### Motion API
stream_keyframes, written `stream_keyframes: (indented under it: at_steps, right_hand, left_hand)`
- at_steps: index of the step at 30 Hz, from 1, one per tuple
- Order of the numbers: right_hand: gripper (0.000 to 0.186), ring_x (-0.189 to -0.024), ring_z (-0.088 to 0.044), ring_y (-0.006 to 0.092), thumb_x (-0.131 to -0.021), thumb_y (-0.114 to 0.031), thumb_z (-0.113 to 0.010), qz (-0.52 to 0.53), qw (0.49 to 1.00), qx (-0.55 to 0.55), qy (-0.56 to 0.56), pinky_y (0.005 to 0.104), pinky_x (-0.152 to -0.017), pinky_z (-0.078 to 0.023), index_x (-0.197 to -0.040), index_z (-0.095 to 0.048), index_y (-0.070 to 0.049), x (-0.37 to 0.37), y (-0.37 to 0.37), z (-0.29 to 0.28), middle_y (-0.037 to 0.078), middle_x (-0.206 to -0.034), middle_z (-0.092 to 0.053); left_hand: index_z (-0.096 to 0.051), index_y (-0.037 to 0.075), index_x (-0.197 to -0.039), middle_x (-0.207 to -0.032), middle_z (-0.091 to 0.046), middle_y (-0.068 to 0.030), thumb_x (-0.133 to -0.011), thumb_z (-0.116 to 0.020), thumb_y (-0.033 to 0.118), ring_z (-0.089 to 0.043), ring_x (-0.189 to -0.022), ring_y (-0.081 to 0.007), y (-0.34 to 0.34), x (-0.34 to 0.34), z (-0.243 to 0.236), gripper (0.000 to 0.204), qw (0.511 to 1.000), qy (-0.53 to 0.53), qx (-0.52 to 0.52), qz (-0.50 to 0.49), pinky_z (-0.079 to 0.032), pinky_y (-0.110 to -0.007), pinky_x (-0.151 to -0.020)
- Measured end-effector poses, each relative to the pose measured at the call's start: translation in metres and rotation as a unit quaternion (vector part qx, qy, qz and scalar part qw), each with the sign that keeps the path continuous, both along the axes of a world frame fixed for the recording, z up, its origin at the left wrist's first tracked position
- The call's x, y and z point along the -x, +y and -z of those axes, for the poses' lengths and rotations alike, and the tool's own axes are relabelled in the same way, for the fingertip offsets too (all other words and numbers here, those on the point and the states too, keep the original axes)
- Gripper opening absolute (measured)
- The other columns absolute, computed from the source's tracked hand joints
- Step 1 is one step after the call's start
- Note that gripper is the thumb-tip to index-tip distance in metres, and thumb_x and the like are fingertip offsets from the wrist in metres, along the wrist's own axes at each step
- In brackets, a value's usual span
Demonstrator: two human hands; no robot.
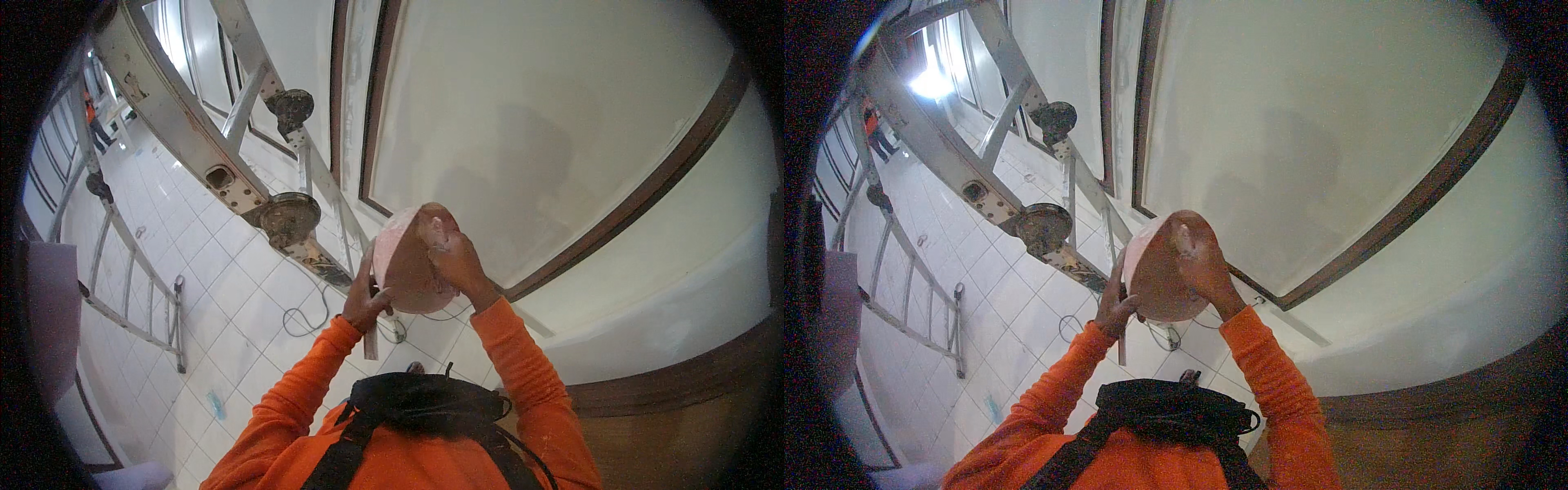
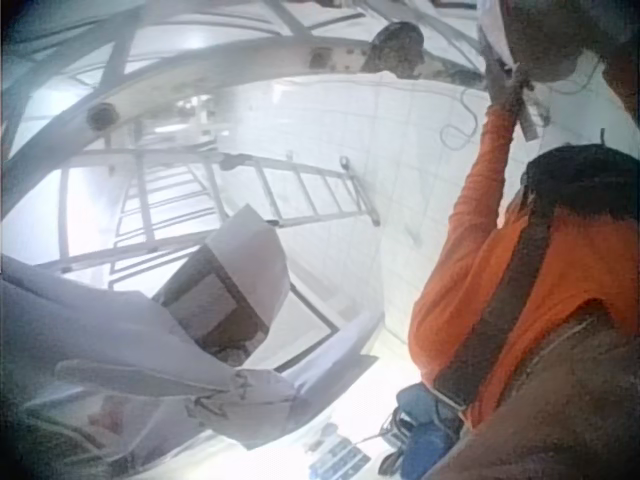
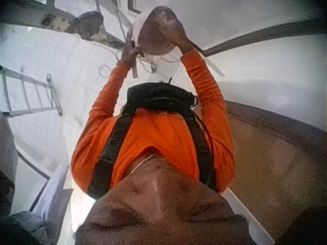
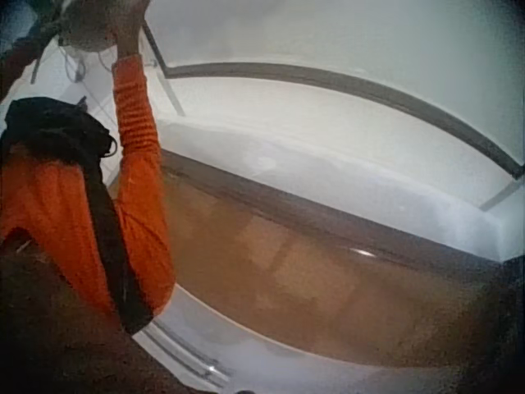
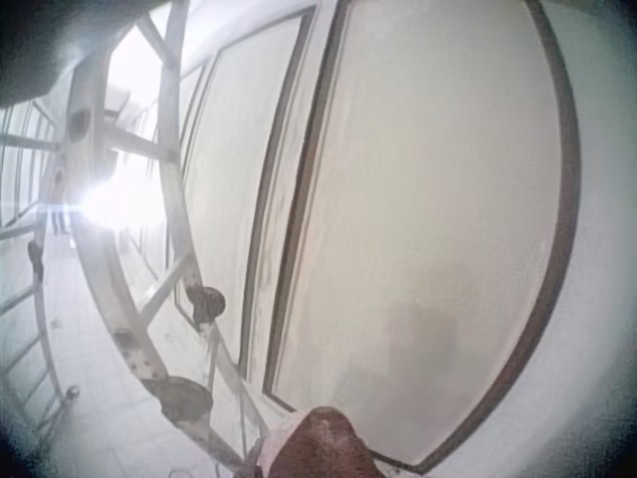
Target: The person applies plaster to the joint between a wall and the ceiling using a putty knife and a hawk while standing on a ladder.
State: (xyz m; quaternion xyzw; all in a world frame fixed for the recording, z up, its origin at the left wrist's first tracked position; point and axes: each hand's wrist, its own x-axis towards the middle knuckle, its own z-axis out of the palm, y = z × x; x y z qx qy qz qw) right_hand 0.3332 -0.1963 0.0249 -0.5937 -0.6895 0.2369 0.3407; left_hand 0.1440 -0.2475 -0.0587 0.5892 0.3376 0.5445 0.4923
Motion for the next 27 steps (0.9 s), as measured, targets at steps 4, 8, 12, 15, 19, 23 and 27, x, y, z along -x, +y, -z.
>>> stream_keyframes:
  at_steps: [4, 8, 12, 15, 19, 23, 27]
  right_hand:
    - [0.035, -0.104, -0.055, 0.0392, -0.080, -0.013, -0.054, -0.129, 0.957, -0.244, -0.084, 0.0445, -0.094, -0.042, -0.113, -0.058, -0.005, 0.011, 0.008, 0.017, 0.023, -0.108, -0.060]
    - [0.041, -0.096, -0.059, 0.0358, -0.077, -0.017, -0.055, -0.198, 0.975, -0.064, -0.079, 0.0428, -0.089, -0.045, -0.116, -0.061, -0.007, 0.021, -0.011, -0.001, 0.021, -0.101, -0.063]
    - [0.039, -0.093, -0.061, 0.0318, -0.078, -0.015, -0.056, -0.260, 0.959, 0.074, -0.085, 0.0369, -0.090, -0.044, -0.116, -0.064, -0.010, 0.024, -0.012, 0.016, 0.020, -0.109, -0.062]
    - [0.032, -0.091, -0.062, 0.0315, -0.081, -0.020, -0.056, -0.292, 0.952, 0.017, -0.090, 0.0354, -0.086, -0.046, -0.109, -0.065, -0.006, 0.016, -0.018, 0.006, 0.018, -0.098, -0.066]
    - [0.035, -0.081, -0.063, 0.0374, -0.081, -0.023, -0.056, -0.186, 0.931, -0.301, 0.094, 0.0427, -0.080, -0.048, -0.109, -0.061, -0.003, -0.004, -0.003, -0.003, 0.025, -0.090, -0.064]
    - [0.031, -0.089, -0.062, 0.0370, -0.080, -0.013, -0.056, -0.082, 0.991, 0.105, -0.025, 0.0415, -0.083, -0.049, -0.109, -0.060, -0.003, -0.020, -0.012, -0.062, 0.024, -0.098, -0.063]
    - [0.034, -0.091, -0.061, 0.0360, -0.077, -0.019, -0.059, -0.121, 0.992, -0.008, -0.032, 0.0422, -0.083, -0.049, -0.108, -0.061, -0.005, -0.017, -0.002, -0.040, 0.020, -0.105, -0.063]
  left_hand:
    - [-0.008, 0.009, -0.147, -0.127, -0.045, -0.0167, -0.067, -0.066, 0.061, -0.061, -0.081, -0.0197, -0.005, 0.014, -0.017, 0.112, 0.996, -0.036, 0.078, 0.037, -0.053, -0.027, -0.051]
    - [-0.011, 0.009, -0.147, -0.125, -0.046, -0.0145, -0.069, -0.067, 0.057, -0.061, -0.080, -0.0194, -0.008, 0.023, -0.024, 0.107, 0.992, -0.056, 0.100, 0.050, -0.053, -0.027, -0.050]
    - [-0.012, 0.010, -0.147, -0.127, -0.045, -0.0144, -0.070, -0.066, 0.056, -0.061, -0.079, -0.0194, -0.001, 0.023, -0.015, 0.104, 0.994, -0.050, 0.098, 0.024, -0.053, -0.027, -0.050]
    - [-0.014, 0.008, -0.146, -0.131, -0.042, -0.0163, -0.071, -0.065, 0.058, -0.062, -0.085, -0.0218, -0.007, 0.032, -0.008, 0.104, 0.984, -0.087, 0.144, 0.058, -0.052, -0.026, -0.047]
    - [-0.015, 0.003, -0.145, -0.139, -0.034, -0.0194, -0.069, -0.062, 0.064, -0.047, -0.117, -0.0268, -0.002, 0.030, 0.014, 0.109, 0.981, -0.084, 0.161, 0.066, -0.049, -0.035, -0.082]
    - [-0.016, 0.000, -0.145, -0.143, -0.030, -0.0203, -0.069, -0.061, 0.063, -0.031, -0.132, -0.0278, -0.003, 0.020, 0.008, 0.109, 0.989, -0.073, 0.120, 0.041, -0.029, -0.040, -0.106]
    - [-0.016, 0.001, -0.145, -0.141, -0.032, -0.0197, -0.071, -0.058, 0.053, -0.038, -0.127, -0.0279, -0.006, 0.012, -0.020, 0.100, 0.988, -0.108, 0.107, 0.038, -0.041, -0.038, -0.099]
